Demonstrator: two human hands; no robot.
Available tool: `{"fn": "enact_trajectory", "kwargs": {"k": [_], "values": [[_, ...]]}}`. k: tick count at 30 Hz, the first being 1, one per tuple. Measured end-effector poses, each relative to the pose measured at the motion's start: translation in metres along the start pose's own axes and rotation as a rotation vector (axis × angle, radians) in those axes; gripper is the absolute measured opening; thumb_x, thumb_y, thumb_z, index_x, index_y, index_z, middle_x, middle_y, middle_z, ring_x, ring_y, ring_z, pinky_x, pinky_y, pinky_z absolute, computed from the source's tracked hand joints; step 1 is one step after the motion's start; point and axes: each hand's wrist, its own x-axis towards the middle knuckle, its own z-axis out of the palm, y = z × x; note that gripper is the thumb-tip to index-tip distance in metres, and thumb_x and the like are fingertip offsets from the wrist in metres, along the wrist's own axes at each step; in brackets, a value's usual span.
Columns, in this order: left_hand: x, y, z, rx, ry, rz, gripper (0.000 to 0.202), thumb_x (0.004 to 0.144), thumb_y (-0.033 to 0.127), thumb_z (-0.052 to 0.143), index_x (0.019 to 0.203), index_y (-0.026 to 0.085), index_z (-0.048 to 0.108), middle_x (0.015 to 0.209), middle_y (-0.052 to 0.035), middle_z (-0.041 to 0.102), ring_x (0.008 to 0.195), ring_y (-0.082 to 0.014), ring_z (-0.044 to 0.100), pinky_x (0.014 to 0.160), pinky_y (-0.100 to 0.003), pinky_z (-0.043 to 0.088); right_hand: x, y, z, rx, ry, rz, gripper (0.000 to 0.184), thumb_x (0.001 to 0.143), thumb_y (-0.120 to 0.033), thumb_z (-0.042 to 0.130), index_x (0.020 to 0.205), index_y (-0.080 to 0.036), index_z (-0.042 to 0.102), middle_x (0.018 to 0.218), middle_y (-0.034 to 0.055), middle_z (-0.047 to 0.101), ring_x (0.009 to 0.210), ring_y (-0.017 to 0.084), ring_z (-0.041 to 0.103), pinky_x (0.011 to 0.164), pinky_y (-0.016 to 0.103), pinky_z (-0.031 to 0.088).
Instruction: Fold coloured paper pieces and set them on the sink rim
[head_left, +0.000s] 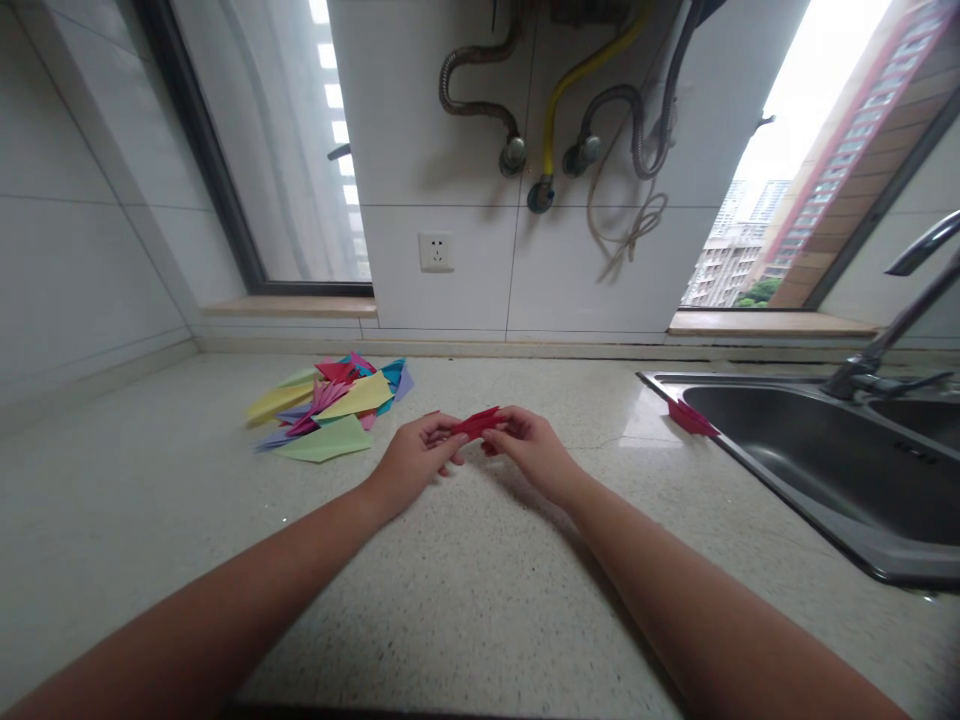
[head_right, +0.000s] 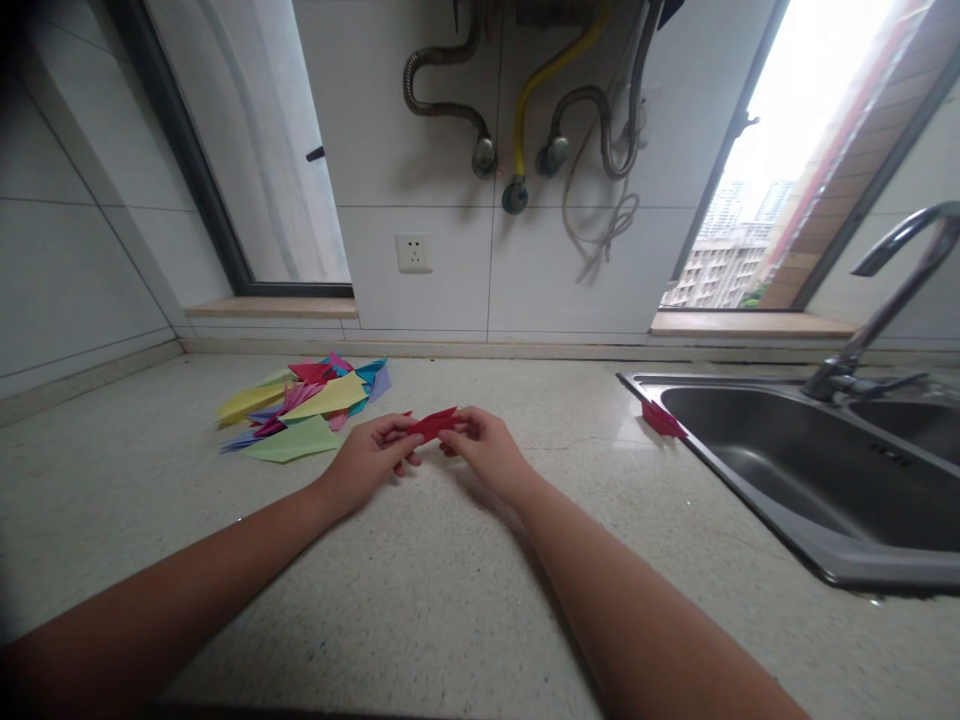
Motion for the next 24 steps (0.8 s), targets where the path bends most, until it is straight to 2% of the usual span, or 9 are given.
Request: {"fn": "enact_trajectory", "kwargs": {"k": [3, 7, 12, 18, 24], "values": [[-0.001, 0.000, 0.000, 0.024, -0.029, -0.009, 0.036, 0.083, 0.045, 0.064, 0.106, 0.018, 0.066, 0.091, -0.0076, 0.070, 0.073, -0.0169, 0.068, 0.050, -0.021, 0.047, 0.001, 0.002, -0.003, -0.026, 0.037, 0.000, 0.027, 0.076, -0.038, 0.072, 0.093, -0.018, 0.064, 0.085, 0.0041, 0.070, 0.071, 0.014, 0.063, 0.068, 0.029, 0.052], [-0.002, 0.001, 0.000, 0.106, -0.091, -0.023, 0.037, 0.087, 0.049, 0.057, 0.100, 0.016, 0.069, 0.080, -0.0066, 0.069, 0.070, -0.0160, 0.065, 0.051, -0.022, 0.045, 0.003, 0.003, -0.005, -0.064, 0.071, -0.006, 0.027, 0.076, -0.040, 0.071, 0.090, -0.018, 0.065, 0.081, 0.0030, 0.068, 0.069, 0.013, 0.060, 0.060, 0.026, 0.048], [-0.003, 0.002, 0.002, 0.117, -0.170, -0.069, 0.038, 0.089, 0.049, 0.053, 0.098, 0.015, 0.068, 0.097, -0.0102, 0.072, 0.071, -0.0145, 0.063, 0.050, -0.021, 0.044, 0.003, 0.004, -0.004, -0.092, 0.078, -0.017, 0.028, 0.077, -0.040, 0.070, 0.094, -0.018, 0.064, 0.080, 0.0021, 0.065, 0.068, 0.013, 0.058, 0.058, 0.025, 0.047], [-0.001, -0.001, 0.002, 0.118, -0.083, -0.082, 0.037, 0.088, 0.048, 0.055, 0.099, 0.017, 0.069, 0.095, -0.0097, 0.073, 0.070, -0.0152, 0.064, 0.050, -0.022, 0.044, 0.003, 0.008, -0.002, -0.138, 0.107, 0.004, 0.029, 0.078, -0.043, 0.070, 0.086, -0.018, 0.058, 0.072, -0.0006, 0.061, 0.064, 0.012, 0.057, 0.055, 0.025, 0.047], [-0.001, -0.004, 0.001, 0.173, -0.037, -0.057, 0.035, 0.084, 0.047, 0.060, 0.103, 0.020, 0.073, 0.084, -0.0057, 0.071, 0.071, -0.0174, 0.064, 0.052, -0.025, 0.048, 0.002, 0.012, 0.003, -0.206, 0.128, -0.010, 0.028, 0.078, -0.041, 0.070, 0.089, -0.019, 0.058, 0.078, 0.0023, 0.065, 0.067, 0.014, 0.061, 0.057, 0.027, 0.051]]}}
